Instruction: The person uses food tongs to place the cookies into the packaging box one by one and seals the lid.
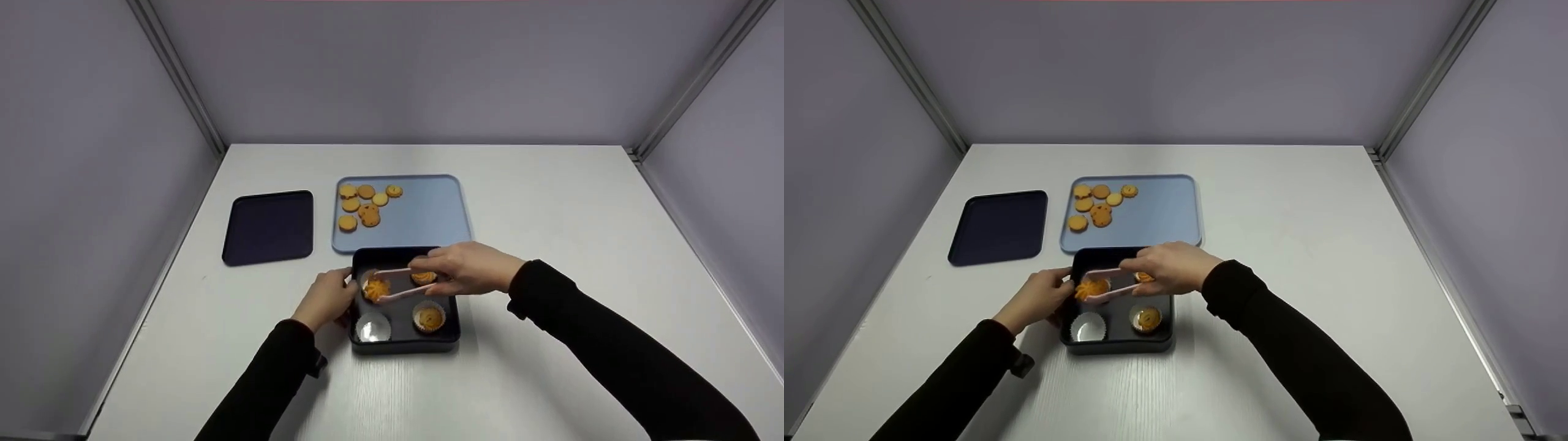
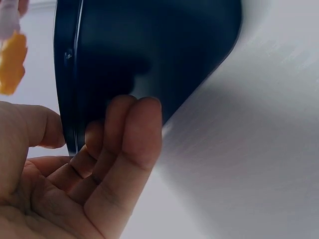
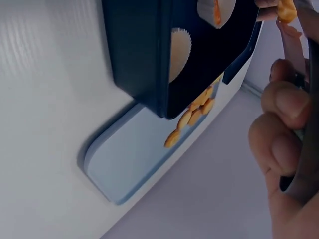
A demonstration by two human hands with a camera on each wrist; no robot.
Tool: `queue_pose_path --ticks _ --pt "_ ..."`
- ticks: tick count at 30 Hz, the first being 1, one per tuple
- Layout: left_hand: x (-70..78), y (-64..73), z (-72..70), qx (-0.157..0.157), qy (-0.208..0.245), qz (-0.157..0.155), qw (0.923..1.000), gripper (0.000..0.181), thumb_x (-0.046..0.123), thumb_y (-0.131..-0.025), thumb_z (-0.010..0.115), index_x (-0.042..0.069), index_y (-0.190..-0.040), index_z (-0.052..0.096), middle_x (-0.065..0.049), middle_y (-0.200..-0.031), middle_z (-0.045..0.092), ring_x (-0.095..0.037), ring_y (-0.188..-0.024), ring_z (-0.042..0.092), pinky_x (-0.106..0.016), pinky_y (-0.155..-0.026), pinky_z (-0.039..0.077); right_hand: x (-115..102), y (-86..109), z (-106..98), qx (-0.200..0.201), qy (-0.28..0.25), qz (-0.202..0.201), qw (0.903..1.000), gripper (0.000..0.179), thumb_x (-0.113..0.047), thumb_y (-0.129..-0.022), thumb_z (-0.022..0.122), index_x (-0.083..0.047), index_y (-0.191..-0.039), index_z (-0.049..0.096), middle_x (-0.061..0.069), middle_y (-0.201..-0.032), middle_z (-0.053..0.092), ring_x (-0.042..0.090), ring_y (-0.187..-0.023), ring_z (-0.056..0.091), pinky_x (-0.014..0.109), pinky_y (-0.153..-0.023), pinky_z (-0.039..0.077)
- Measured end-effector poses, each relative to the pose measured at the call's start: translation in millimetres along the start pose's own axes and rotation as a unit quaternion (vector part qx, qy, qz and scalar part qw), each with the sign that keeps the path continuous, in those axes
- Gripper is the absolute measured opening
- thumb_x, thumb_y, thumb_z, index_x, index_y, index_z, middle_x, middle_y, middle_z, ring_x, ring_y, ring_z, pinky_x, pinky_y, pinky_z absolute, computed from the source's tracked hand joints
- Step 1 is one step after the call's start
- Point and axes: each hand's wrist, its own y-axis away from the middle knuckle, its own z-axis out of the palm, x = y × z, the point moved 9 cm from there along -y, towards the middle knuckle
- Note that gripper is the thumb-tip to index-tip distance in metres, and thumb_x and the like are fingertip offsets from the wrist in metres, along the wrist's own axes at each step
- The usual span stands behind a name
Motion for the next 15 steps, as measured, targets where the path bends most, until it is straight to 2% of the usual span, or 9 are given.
queue_pose_path --ticks 6,11,15 --pt "0.8 -0.1 -0.2 0.004 -0.012 0.007 0.9999 0.047 0.014 -0.100 0.050 0.001 -0.145 0.056 -0.008 -0.072 0.064 -0.024 -0.051 0.066 -0.031 -0.051 0.053 -15.9 -4.6 13.3 -0.041 0.010 -0.018 0.9989 0.045 -0.033 -0.097 0.071 -0.014 -0.136 0.064 0.004 -0.111 0.070 0.016 -0.080 0.065 0.037 -0.071 0.057" --pt "2.3 -0.1 -0.5 0.007 -0.017 0.018 0.9997 0.042 0.013 -0.100 0.050 0.001 -0.138 0.061 -0.006 -0.070 0.061 -0.025 -0.051 0.065 -0.031 -0.051 0.052 -24.8 -9.4 25.4 -0.068 0.042 -0.018 0.9966 0.047 -0.035 -0.094 0.074 -0.016 -0.135 0.065 0.001 -0.099 0.068 0.014 -0.070 0.063 0.033 -0.061 0.054" --pt "2.2 0.4 -0.9 0.006 -0.013 0.016 0.9998 0.044 0.013 -0.100 0.049 0.000 -0.141 0.059 -0.007 -0.068 0.062 -0.022 -0.049 0.064 -0.030 -0.050 0.050 -28.8 -13.1 32.7 -0.079 0.067 -0.021 0.9944 0.047 -0.036 -0.093 0.075 -0.016 -0.134 0.066 0.001 -0.094 0.068 0.013 -0.068 0.063 0.032 -0.060 0.054"
